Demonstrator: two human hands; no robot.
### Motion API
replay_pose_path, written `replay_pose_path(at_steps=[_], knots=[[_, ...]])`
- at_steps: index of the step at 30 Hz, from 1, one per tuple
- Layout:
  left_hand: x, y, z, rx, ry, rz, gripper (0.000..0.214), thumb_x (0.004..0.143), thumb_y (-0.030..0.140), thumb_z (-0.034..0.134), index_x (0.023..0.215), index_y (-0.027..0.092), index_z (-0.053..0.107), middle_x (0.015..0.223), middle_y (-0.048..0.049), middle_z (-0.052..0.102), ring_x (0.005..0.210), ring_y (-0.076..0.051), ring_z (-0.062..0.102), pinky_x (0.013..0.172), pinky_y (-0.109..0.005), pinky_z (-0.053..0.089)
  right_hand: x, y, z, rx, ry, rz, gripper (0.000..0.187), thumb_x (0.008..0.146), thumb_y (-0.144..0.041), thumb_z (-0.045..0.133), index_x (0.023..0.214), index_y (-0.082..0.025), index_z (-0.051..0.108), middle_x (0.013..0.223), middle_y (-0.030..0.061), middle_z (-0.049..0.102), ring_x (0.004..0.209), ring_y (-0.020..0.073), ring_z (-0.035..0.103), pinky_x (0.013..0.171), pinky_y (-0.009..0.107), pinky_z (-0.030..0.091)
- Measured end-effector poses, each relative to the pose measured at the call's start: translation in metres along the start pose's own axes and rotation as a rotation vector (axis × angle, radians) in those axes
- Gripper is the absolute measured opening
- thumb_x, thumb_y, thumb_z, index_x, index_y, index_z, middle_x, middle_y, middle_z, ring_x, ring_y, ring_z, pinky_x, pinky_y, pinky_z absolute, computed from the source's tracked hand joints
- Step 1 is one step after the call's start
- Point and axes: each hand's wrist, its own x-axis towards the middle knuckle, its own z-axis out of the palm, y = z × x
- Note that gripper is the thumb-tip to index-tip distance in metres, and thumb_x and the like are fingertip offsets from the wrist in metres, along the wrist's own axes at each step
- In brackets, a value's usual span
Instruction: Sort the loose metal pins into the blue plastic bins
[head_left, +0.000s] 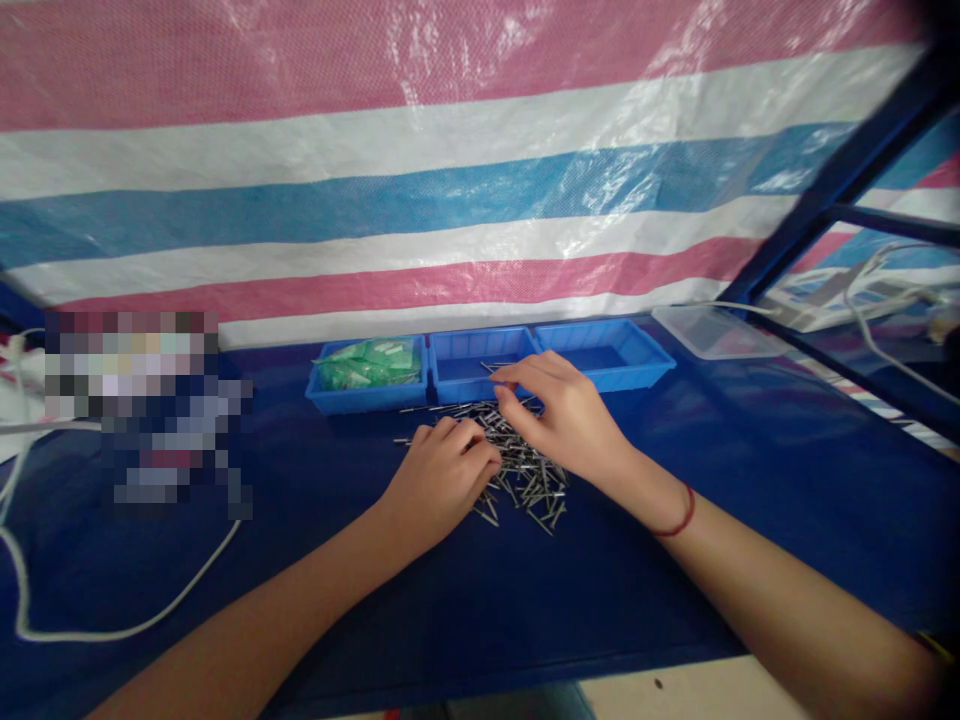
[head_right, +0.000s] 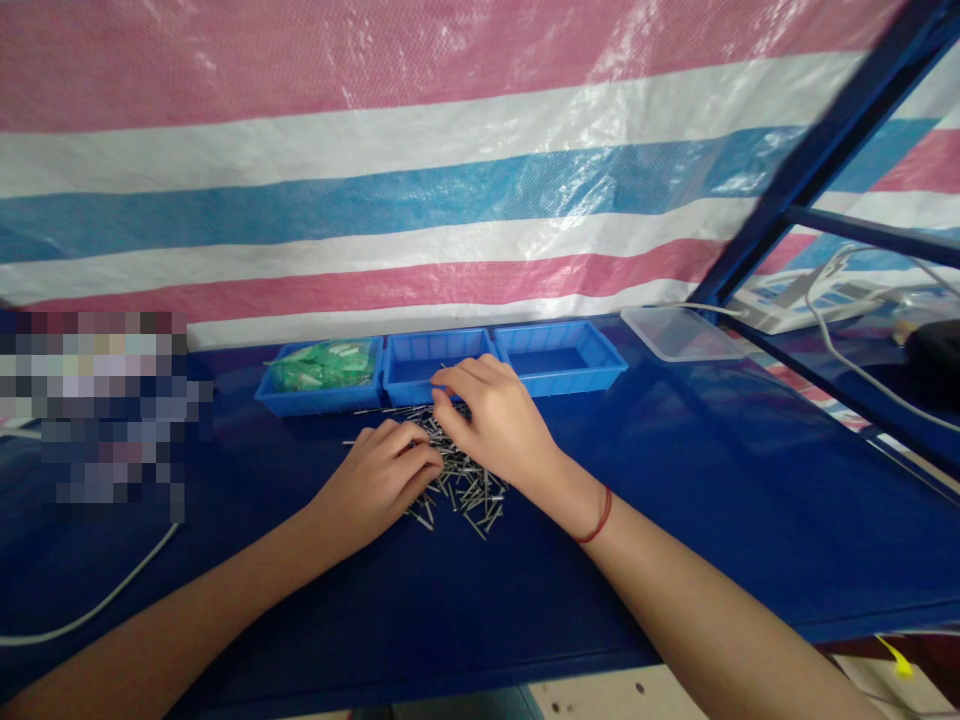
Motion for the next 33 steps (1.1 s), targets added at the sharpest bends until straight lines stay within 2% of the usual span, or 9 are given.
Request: replay_pose_path(at_steps=[4, 10, 17, 20, 24, 27, 33], knots=[[-0.0010, -0.0008, 0.0009, 0.018, 0.009, -0.013, 0.024, 0.097, 0.027, 0.042, 0.090, 0.019, 0.064, 0.097, -0.0046, 0.060, 0.087, -0.020, 0.049, 0.070, -0.034, 0.032, -0.0005, 0.0000, 0.0007, -0.005, -0.023, -0.007, 0.018, 0.089, -0.021, 0.048, 0.090, -0.017, 0.065, 0.086, 0.0048, 0.069, 0.079, 0.0199, 0.059, 0.078, 0.037, 0.043], [-0.0019, -0.0027, -0.0002, -0.033, 0.029, -0.002, 0.021, 0.094, 0.031, 0.048, 0.089, 0.021, 0.066, 0.097, -0.0039, 0.060, 0.088, -0.019, 0.050, 0.070, -0.033, 0.033, -0.0006, -0.0022, 0.0013, -0.004, -0.053, -0.012, 0.018, 0.089, -0.021, 0.047, 0.086, -0.018, 0.065, 0.083, 0.0048, 0.068, 0.076, 0.0196, 0.058, 0.076, 0.037, 0.042], [-0.0016, -0.0003, 0.0036, 0.049, 0.015, -0.042, 0.024, 0.096, 0.028, 0.042, 0.088, 0.018, 0.063, 0.095, -0.0052, 0.059, 0.086, -0.020, 0.050, 0.069, -0.035, 0.032, -0.0017, -0.0033, 0.0026, 0.000, -0.089, -0.020, 0.016, 0.087, -0.019, 0.049, 0.081, -0.019, 0.064, 0.081, 0.0044, 0.067, 0.076, 0.0193, 0.056, 0.075, 0.035, 0.042], [-0.0033, -0.0009, 0.0024, -0.011, 0.028, -0.033, 0.024, 0.096, 0.028, 0.042, 0.092, 0.019, 0.064, 0.096, -0.0049, 0.059, 0.087, -0.020, 0.050, 0.071, -0.035, 0.033, -0.0016, -0.0032, 0.0023, 0.003, -0.098, -0.020, 0.016, 0.087, -0.018, 0.050, 0.081, -0.019, 0.064, 0.080, 0.0046, 0.067, 0.076, 0.0193, 0.056, 0.075, 0.035, 0.041], [-0.0054, -0.0011, 0.0000, -0.114, 0.039, -0.006, 0.020, 0.091, 0.034, 0.051, 0.101, 0.025, 0.066, 0.101, -0.0035, 0.059, 0.091, -0.021, 0.050, 0.074, -0.035, 0.033, -0.0013, -0.0036, 0.0015, 0.000, -0.106, -0.010, 0.016, 0.087, -0.018, 0.049, 0.081, -0.018, 0.064, 0.080, 0.0044, 0.067, 0.076, 0.0191, 0.056, 0.075, 0.035, 0.041], [-0.0051, -0.0005, 0.0001, -0.125, 0.025, -0.003, 0.019, 0.090, 0.036, 0.053, 0.098, 0.026, 0.067, 0.101, -0.0027, 0.060, 0.093, -0.021, 0.050, 0.075, -0.036, 0.032, -0.0019, -0.0039, 0.0011, -0.003, -0.112, -0.013, 0.016, 0.088, -0.019, 0.049, 0.082, -0.018, 0.064, 0.080, 0.0040, 0.066, 0.076, 0.0188, 0.055, 0.075, 0.035, 0.041], [-0.0028, 0.0025, 0.0010, -0.066, 0.003, -0.038, 0.020, 0.094, 0.029, 0.047, 0.086, 0.021, 0.064, 0.098, -0.0024, 0.061, 0.092, -0.020, 0.050, 0.074, -0.035, 0.032, -0.0026, -0.0039, 0.0015, -0.009, -0.107, -0.026, 0.016, 0.088, -0.020, 0.050, 0.082, -0.017, 0.065, 0.079, 0.0038, 0.066, 0.076, 0.0184, 0.055, 0.076, 0.034, 0.041]])
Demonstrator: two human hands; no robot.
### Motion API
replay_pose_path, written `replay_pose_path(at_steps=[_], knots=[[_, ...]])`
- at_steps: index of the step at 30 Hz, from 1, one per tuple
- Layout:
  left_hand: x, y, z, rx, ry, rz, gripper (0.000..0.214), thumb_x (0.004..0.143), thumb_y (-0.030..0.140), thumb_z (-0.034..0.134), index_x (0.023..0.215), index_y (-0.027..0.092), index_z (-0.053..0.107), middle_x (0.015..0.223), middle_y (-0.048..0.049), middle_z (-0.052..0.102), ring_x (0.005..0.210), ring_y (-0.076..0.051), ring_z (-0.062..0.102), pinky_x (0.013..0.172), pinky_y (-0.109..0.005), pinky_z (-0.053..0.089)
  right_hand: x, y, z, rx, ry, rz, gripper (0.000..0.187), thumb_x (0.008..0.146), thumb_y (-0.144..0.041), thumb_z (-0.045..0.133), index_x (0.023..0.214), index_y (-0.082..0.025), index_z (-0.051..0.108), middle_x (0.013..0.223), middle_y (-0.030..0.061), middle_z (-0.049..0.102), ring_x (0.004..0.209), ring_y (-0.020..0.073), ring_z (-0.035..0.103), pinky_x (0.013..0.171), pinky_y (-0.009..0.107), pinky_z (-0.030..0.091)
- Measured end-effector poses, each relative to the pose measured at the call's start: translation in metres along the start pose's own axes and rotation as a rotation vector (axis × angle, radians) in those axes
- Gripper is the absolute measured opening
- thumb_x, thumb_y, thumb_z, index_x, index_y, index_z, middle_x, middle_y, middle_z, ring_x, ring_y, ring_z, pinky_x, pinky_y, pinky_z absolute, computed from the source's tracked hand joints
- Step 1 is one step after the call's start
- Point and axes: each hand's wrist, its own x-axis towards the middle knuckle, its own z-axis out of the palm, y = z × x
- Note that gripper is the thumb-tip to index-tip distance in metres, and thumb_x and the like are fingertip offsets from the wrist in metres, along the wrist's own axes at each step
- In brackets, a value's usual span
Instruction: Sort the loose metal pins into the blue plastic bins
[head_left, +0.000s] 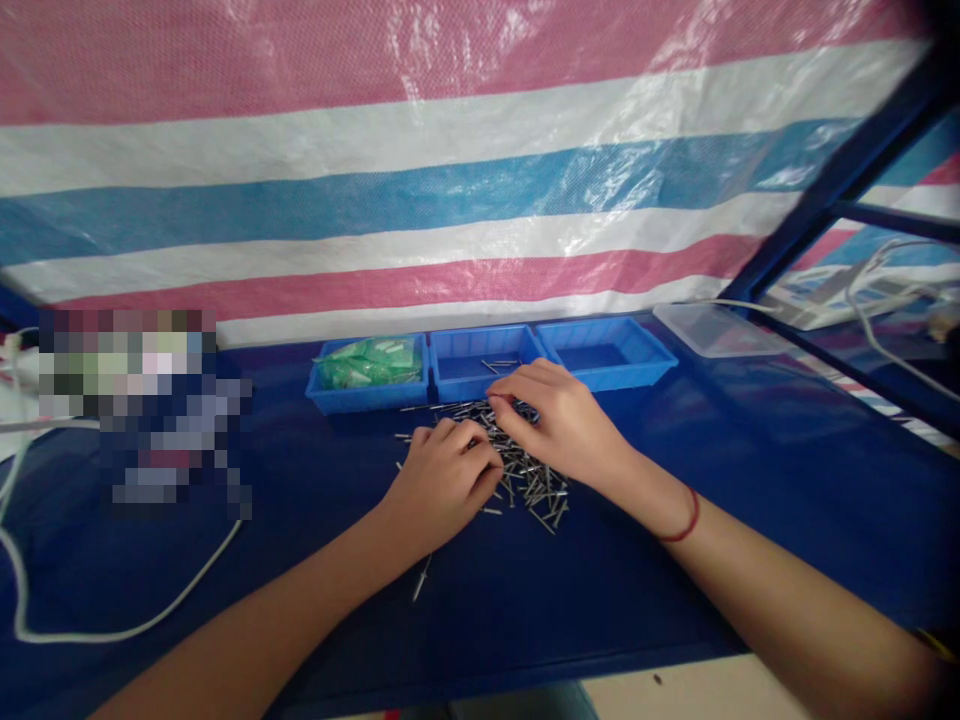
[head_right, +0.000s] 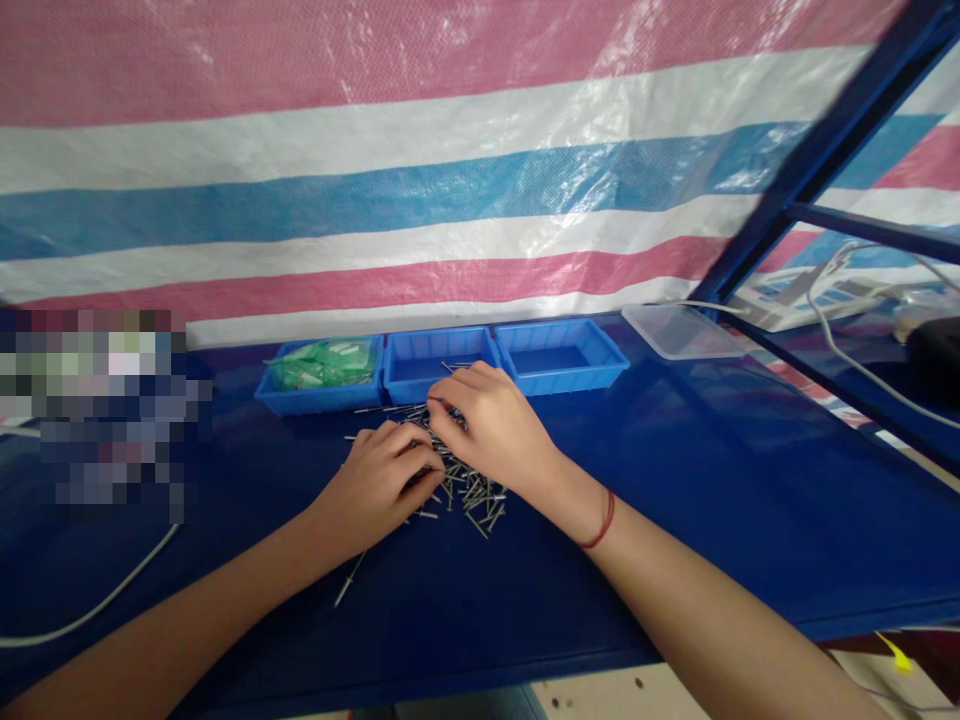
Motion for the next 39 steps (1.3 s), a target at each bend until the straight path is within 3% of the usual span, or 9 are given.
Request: replay_pose_path(at_steps=[6, 10, 12, 14, 18, 28, 33, 39], knots=[[-0.001, 0.000, 0.002, -0.089, 0.123, -0.063, 0.019, 0.096, 0.026, 0.042, 0.089, 0.019, 0.058, 0.102, -0.0042, 0.060, 0.095, -0.020, 0.052, 0.079, -0.035, 0.035, 0.001, -0.001, -0.002, 0.064, 0.011, 0.038, 0.017, 0.088, -0.019, 0.049, 0.083, -0.017, 0.065, 0.082, 0.0041, 0.067, 0.077, 0.0183, 0.057, 0.079, 0.035, 0.043], [0.001, -0.006, 0.001, -0.351, 0.310, -0.248, 0.016, 0.095, 0.025, 0.041, 0.092, 0.018, 0.055, 0.091, -0.0030, 0.061, 0.088, -0.018, 0.055, 0.078, -0.031, 0.039, 0.001, -0.005, -0.001, 0.325, 0.088, 0.227, 0.017, 0.086, -0.015, 0.046, 0.091, -0.017, 0.062, 0.083, 0.0032, 0.067, 0.078, 0.0162, 0.060, 0.076, 0.032, 0.046], [0.001, -0.009, 0.001, -0.485, 0.370, -0.335, 0.016, 0.095, 0.027, 0.041, 0.093, 0.018, 0.054, 0.087, -0.0017, 0.061, 0.083, -0.016, 0.056, 0.076, -0.028, 0.041, 0.001, -0.008, 0.002, 0.475, 0.060, 0.310, 0.013, 0.086, -0.017, 0.048, 0.091, -0.017, 0.061, 0.079, 0.0016, 0.064, 0.073, 0.0141, 0.058, 0.069, 0.028, 0.046], [0.001, -0.010, 0.002, -0.569, 0.400, -0.378, 0.016, 0.095, 0.029, 0.043, 0.092, 0.019, 0.055, 0.087, -0.0011, 0.062, 0.081, -0.015, 0.057, 0.076, -0.026, 0.042, 0.000, -0.012, 0.007, 0.578, 0.012, 0.345, 0.009, 0.085, -0.022, 0.053, 0.088, -0.017, 0.060, 0.076, 0.0002, 0.061, 0.066, 0.0118, 0.054, 0.062, 0.026, 0.043], [0.000, -0.008, 0.005, -0.603, 0.437, -0.392, 0.015, 0.093, 0.028, 0.046, 0.090, 0.018, 0.056, 0.088, -0.0018, 0.063, 0.081, -0.015, 0.057, 0.075, -0.026, 0.042, -0.002, -0.020, 0.015, 0.688, 0.012, 0.354, 0.017, 0.084, -0.034, 0.059, 0.080, -0.017, 0.059, 0.071, -0.0011, 0.056, 0.060, 0.0095, 0.047, 0.056, 0.023, 0.039], [-0.001, -0.013, 0.005, -0.592, 0.402, -0.268, 0.014, 0.090, 0.028, 0.052, 0.094, 0.019, 0.062, 0.093, -0.0034, 0.066, 0.085, -0.016, 0.060, 0.077, -0.027, 0.043, -0.005, -0.023, 0.015, 0.665, 0.075, 0.333, 0.013, 0.085, -0.029, 0.059, 0.080, -0.018, 0.064, 0.072, -0.0003, 0.060, 0.062, 0.0103, 0.050, 0.057, 0.024, 0.039], [-0.002, -0.016, 0.007, -0.602, 0.422, -0.316, 0.010, 0.088, 0.027, 0.056, 0.091, 0.019, 0.061, 0.083, 0.0006, 0.065, 0.072, -0.012, 0.057, 0.069, -0.023, 0.042, -0.005, -0.021, 0.014, 0.620, 0.055, 0.323, 0.010, 0.085, -0.025, 0.058, 0.084, -0.018, 0.065, 0.076, 0.0004, 0.064, 0.065, 0.0108, 0.054, 0.058, 0.024, 0.040], [-0.003, -0.016, 0.000, -0.576, 0.482, -0.319, 0.010, 0.088, 0.027, 0.054, 0.087, 0.019, 0.059, 0.079, 0.0016, 0.063, 0.072, -0.011, 0.055, 0.070, -0.022, 0.041, -0.003, -0.016, 0.012, 0.498, 0.058, 0.222, 0.007, 0.085, -0.022, 0.057, 0.081, -0.018, 0.062, 0.071, -0.0012, 0.060, 0.063, 0.0104, 0.053, 0.058, 0.024, 0.041]])
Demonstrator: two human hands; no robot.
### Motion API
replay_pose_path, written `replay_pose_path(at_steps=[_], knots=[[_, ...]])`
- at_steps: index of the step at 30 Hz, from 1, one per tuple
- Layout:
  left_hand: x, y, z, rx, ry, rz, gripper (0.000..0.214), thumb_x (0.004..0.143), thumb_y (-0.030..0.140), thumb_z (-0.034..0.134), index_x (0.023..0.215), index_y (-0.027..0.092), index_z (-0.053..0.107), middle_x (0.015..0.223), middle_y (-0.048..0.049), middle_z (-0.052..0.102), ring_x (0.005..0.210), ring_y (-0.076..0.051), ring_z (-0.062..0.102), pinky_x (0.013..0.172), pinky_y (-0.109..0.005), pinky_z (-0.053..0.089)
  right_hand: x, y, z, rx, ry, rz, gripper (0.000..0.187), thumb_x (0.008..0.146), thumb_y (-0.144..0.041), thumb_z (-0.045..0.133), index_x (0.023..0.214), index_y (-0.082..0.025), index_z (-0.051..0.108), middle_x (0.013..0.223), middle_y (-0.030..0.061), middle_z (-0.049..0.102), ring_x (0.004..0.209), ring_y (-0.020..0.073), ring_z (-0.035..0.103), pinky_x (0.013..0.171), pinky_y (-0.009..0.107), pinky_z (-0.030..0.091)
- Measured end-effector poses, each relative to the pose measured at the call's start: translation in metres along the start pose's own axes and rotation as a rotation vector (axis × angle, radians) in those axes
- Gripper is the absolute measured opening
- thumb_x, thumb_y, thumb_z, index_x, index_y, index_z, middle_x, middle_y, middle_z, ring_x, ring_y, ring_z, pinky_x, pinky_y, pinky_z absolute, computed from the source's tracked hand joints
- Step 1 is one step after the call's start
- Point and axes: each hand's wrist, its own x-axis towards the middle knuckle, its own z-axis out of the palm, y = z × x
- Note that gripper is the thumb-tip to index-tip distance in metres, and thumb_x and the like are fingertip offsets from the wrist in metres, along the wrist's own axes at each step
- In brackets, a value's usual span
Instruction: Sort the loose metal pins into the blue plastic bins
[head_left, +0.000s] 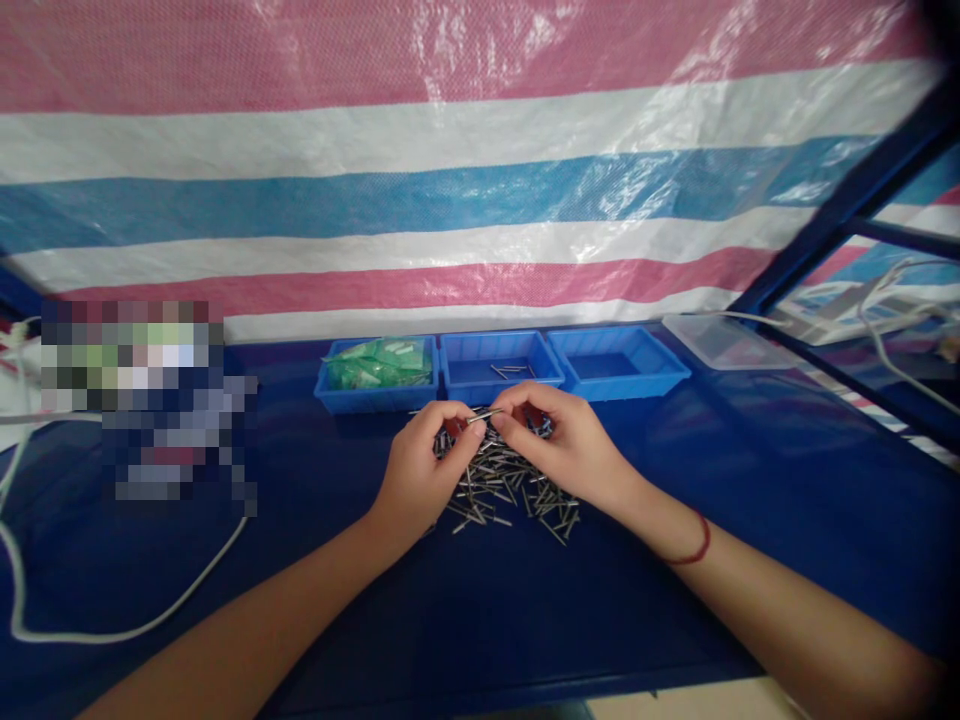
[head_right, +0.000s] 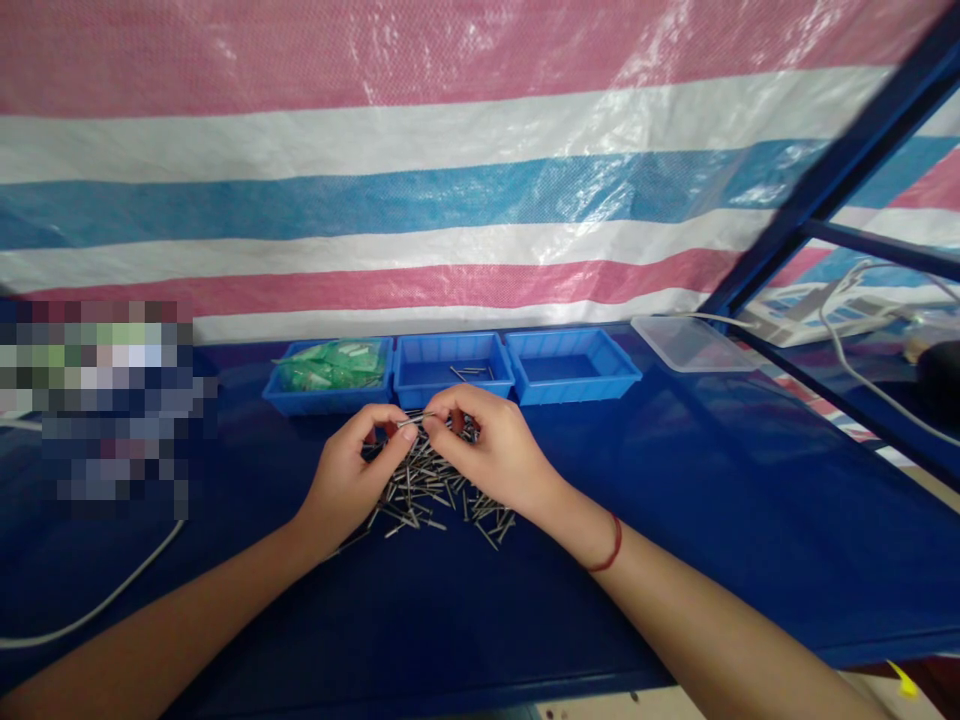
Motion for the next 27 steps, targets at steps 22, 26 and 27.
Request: replay_pose_path(at_steps=[22, 26, 27], knots=[[-0.002, 0.030, -0.094, 0.595, -0.842, -0.157, 0.015, 0.070, 0.035, 0.071, 0.081, 0.026, 0.067, 0.076, 0.0014, 0.067, 0.069, -0.019, 0.062, 0.056, -0.025, 0.036, 0.010, -0.001, -0.024, -0.427, -0.143, -0.239, 0.013, 0.086, -0.020, 0.050, 0.080, -0.019, 0.062, 0.082, 0.0051, 0.062, 0.077, 0.0179, 0.055, 0.074, 0.034, 0.041], [-0.014, 0.026, -0.084, 0.627, -0.843, -0.151, 0.008, 0.068, 0.021, 0.069, 0.075, 0.025, 0.067, 0.073, 0.0004, 0.067, 0.066, -0.020, 0.062, 0.055, -0.026, 0.034, 0.009, -0.009, -0.031, -0.389, -0.514, -0.235, 0.014, 0.077, -0.009, 0.053, 0.069, -0.019, 0.058, 0.071, 0.0014, 0.059, 0.070, 0.0151, 0.051, 0.070, 0.032, 0.038], [-0.016, 0.025, -0.082, 0.621, -0.840, -0.127, 0.007, 0.069, 0.019, 0.067, 0.072, 0.025, 0.067, 0.072, 0.0003, 0.066, 0.065, -0.019, 0.062, 0.055, -0.026, 0.034, 0.009, -0.009, -0.032, -0.393, -0.585, -0.228, 0.015, 0.075, -0.008, 0.053, 0.066, -0.019, 0.056, 0.069, 0.0007, 0.057, 0.070, 0.0148, 0.050, 0.070, 0.031, 0.037]])
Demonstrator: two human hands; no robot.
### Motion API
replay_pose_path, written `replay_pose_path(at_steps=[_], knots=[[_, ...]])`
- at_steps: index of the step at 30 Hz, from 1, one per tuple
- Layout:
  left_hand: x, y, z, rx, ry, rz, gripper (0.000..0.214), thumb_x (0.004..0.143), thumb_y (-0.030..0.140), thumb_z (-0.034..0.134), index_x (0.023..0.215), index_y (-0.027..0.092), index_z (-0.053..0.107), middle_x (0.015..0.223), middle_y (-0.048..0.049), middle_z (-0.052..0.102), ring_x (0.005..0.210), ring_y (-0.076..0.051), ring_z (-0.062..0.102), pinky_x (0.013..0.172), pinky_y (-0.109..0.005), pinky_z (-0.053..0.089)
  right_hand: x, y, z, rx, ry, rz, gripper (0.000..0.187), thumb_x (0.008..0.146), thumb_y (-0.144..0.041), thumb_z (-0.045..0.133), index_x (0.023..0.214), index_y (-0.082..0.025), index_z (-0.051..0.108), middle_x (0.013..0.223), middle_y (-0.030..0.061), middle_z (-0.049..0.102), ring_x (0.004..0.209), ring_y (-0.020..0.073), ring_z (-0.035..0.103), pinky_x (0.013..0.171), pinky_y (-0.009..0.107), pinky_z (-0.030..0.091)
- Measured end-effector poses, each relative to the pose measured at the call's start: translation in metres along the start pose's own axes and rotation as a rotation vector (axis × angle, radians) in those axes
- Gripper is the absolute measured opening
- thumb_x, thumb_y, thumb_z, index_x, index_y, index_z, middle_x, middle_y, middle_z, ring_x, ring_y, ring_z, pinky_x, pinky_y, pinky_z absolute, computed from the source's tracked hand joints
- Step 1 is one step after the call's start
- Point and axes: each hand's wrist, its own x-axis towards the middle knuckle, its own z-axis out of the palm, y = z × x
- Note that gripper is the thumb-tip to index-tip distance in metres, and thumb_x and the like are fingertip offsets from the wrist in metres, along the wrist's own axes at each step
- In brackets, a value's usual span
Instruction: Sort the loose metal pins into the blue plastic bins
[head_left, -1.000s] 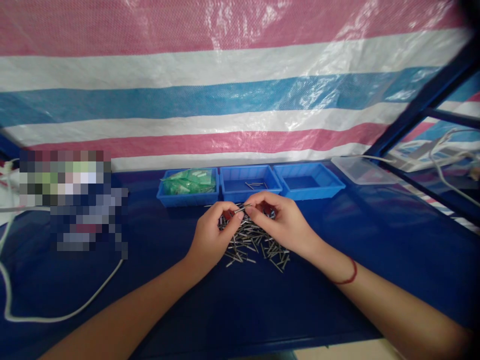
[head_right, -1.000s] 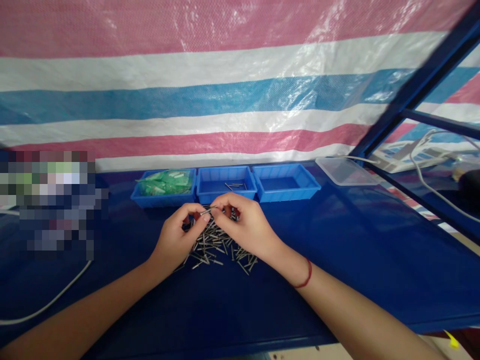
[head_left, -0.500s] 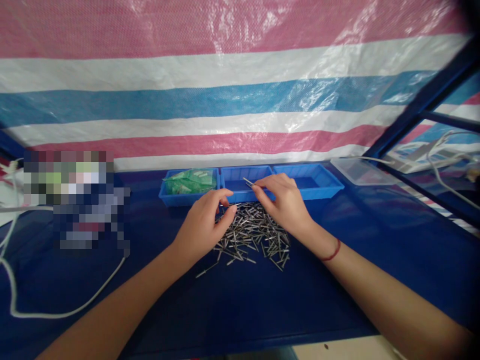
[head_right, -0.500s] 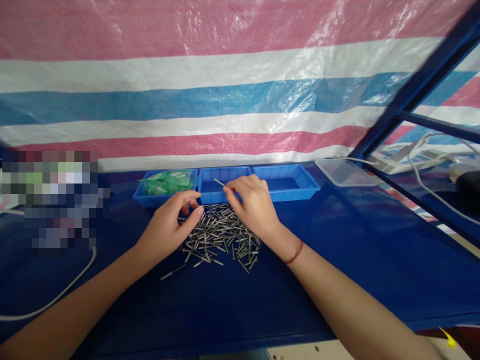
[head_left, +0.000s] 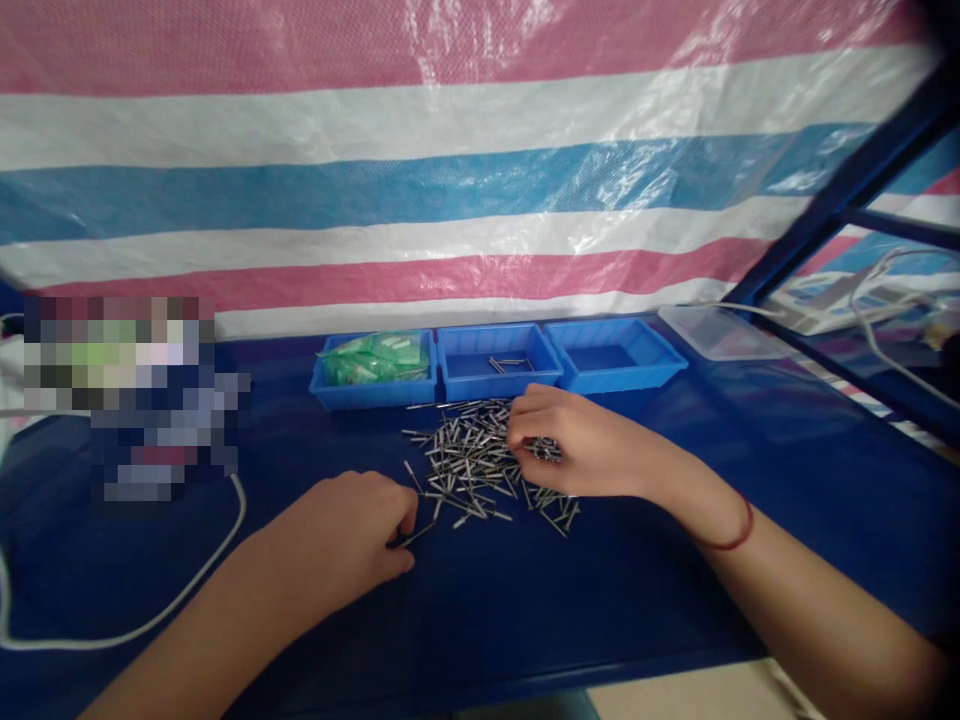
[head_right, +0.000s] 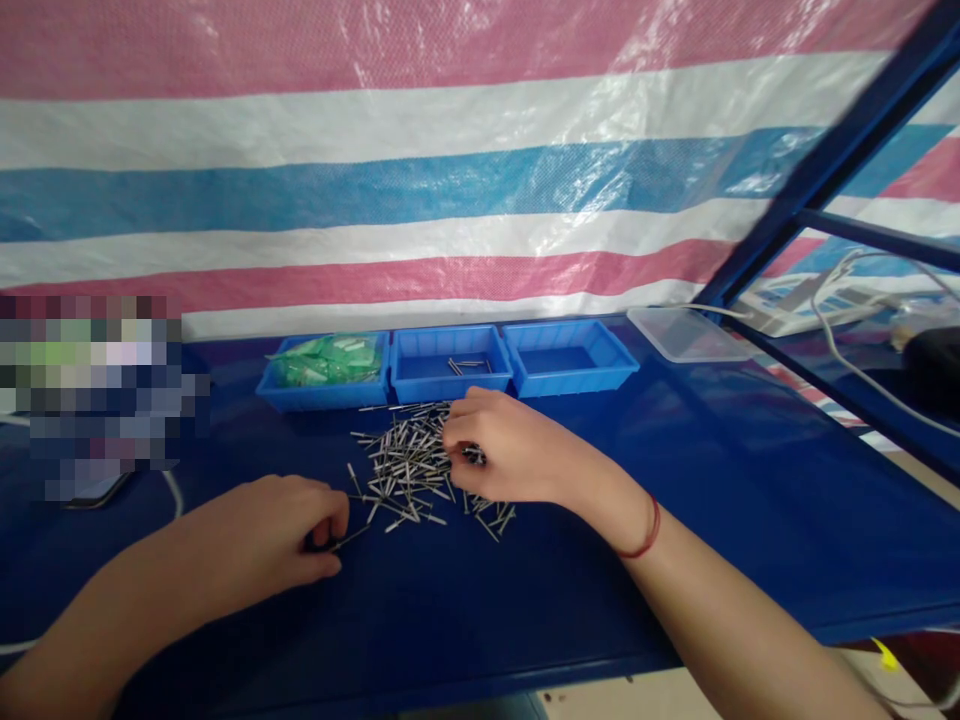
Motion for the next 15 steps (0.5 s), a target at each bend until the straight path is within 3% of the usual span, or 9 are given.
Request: replay_pose_path(at_steps=[3, 8, 12, 15], knots=[[0.001, -0.001, 0.003, -0.002, 0.038, 0.061, 0.011, 0.074, 0.014, 0.061, 0.070, 0.023, 0.065, 0.070, -0.0004, 0.065, 0.064, -0.018, 0.061, 0.056, -0.026, 0.034, -0.002, -0.001, 0.000, -0.021, -0.101, -0.006, 0.014, 0.070, -0.007, 0.058, 0.063, -0.019, 0.056, 0.067, 0.0004, 0.056, 0.071, 0.0154, 0.049, 0.069, 0.031, 0.036], [0.014, -0.004, -0.010, -0.058, 0.103, 0.146, 0.013, 0.083, 0.019, 0.054, 0.076, 0.022, 0.064, 0.072, 0.0007, 0.065, 0.065, -0.016, 0.061, 0.059, -0.024, 0.037, -0.002, -0.003, 0.006, -0.063, -0.087, -0.032, 0.003, 0.076, -0.018, 0.064, 0.074, -0.018, 0.062, 0.074, 0.0027, 0.058, 0.077, 0.0175, 0.051, 0.073, 0.033, 0.035], [0.036, -0.003, -0.008, -0.090, 0.358, 0.189, 0.013, 0.088, 0.024, 0.050, 0.086, 0.021, 0.063, 0.082, -0.0011, 0.066, 0.075, -0.017, 0.062, 0.067, -0.025, 0.041, -0.002, -0.004, 0.009, -0.071, -0.092, -0.050, 0.008, 0.081, -0.020, 0.061, 0.074, -0.019, 0.063, 0.074, 0.0027, 0.058, 0.077, 0.0173, 0.050, 0.075, 0.034, 0.034], [0.053, -0.003, 0.007, -0.075, 0.433, 0.158, 0.013, 0.090, 0.025, 0.050, 0.092, 0.020, 0.062, 0.087, -0.0027, 0.066, 0.078, -0.017, 0.062, 0.070, -0.026, 0.043, -0.002, -0.004, 0.011, -0.080, -0.103, -0.037, 0.009, 0.083, -0.020, 0.060, 0.073, -0.018, 0.063, 0.073, 0.0023, 0.058, 0.077, 0.0173, 0.050, 0.076, 0.034, 0.034]])
